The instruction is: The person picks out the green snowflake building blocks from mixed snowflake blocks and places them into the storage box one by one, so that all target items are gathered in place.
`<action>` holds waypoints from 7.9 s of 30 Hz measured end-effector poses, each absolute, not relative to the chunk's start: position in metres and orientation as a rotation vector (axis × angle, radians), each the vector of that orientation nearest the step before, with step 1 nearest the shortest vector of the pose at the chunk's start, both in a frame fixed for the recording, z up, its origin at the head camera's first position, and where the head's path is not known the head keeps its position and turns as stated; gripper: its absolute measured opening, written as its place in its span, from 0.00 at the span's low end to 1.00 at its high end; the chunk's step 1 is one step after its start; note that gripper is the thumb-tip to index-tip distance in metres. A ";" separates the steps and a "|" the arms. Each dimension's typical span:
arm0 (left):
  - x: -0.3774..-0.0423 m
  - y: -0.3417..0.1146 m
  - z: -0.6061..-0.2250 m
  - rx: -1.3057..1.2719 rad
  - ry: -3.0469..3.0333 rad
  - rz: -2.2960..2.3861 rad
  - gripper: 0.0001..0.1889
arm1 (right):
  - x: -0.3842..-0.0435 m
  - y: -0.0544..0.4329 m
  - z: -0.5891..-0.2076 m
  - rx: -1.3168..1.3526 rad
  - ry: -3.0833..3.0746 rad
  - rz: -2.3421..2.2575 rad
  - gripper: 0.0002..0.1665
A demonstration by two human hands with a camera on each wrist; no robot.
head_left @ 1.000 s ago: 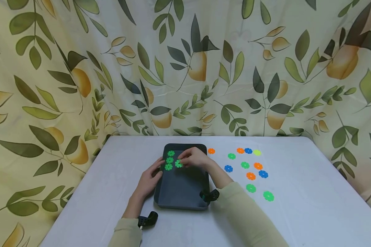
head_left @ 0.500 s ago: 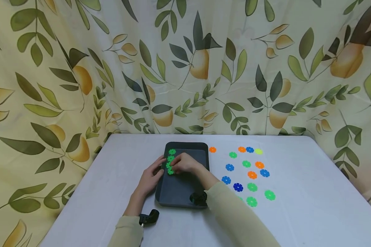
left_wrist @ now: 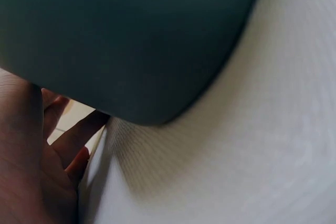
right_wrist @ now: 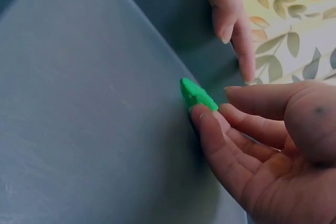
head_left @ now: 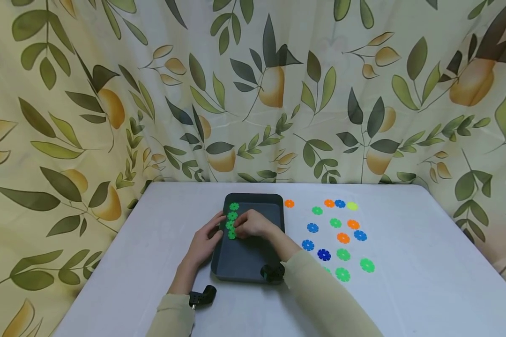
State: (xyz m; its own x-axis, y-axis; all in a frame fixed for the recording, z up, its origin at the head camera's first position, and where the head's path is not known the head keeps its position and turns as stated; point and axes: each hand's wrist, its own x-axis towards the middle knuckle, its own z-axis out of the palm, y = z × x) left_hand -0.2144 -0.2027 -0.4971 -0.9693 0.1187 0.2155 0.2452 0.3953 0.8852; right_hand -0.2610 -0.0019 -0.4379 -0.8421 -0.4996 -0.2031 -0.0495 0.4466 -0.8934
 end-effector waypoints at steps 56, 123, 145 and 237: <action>-0.213 -0.202 -0.498 -0.342 -2.501 -1.620 0.23 | -0.241 0.103 -0.401 -0.556 2.224 -1.466 0.28; -0.210 -0.202 -0.495 -0.323 -2.532 -1.622 0.23 | -0.166 0.208 -0.429 -0.629 2.518 -1.017 0.19; -0.210 -0.196 -0.494 -0.312 -2.494 -1.630 0.22 | -0.157 0.202 -0.434 -0.696 2.608 -0.911 0.15; -0.211 -0.200 -0.494 -0.321 -2.497 -1.669 0.23 | -0.237 -0.004 -0.438 -0.495 2.232 -1.452 0.10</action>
State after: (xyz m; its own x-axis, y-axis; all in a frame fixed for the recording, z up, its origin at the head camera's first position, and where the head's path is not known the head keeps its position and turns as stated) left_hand -0.2106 -0.1997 -0.4943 -0.9702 0.1081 0.2167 0.2416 0.3694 0.8973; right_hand -0.2368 -0.0038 -0.4382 -0.8436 -0.5127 -0.1594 -0.0621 0.3880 -0.9196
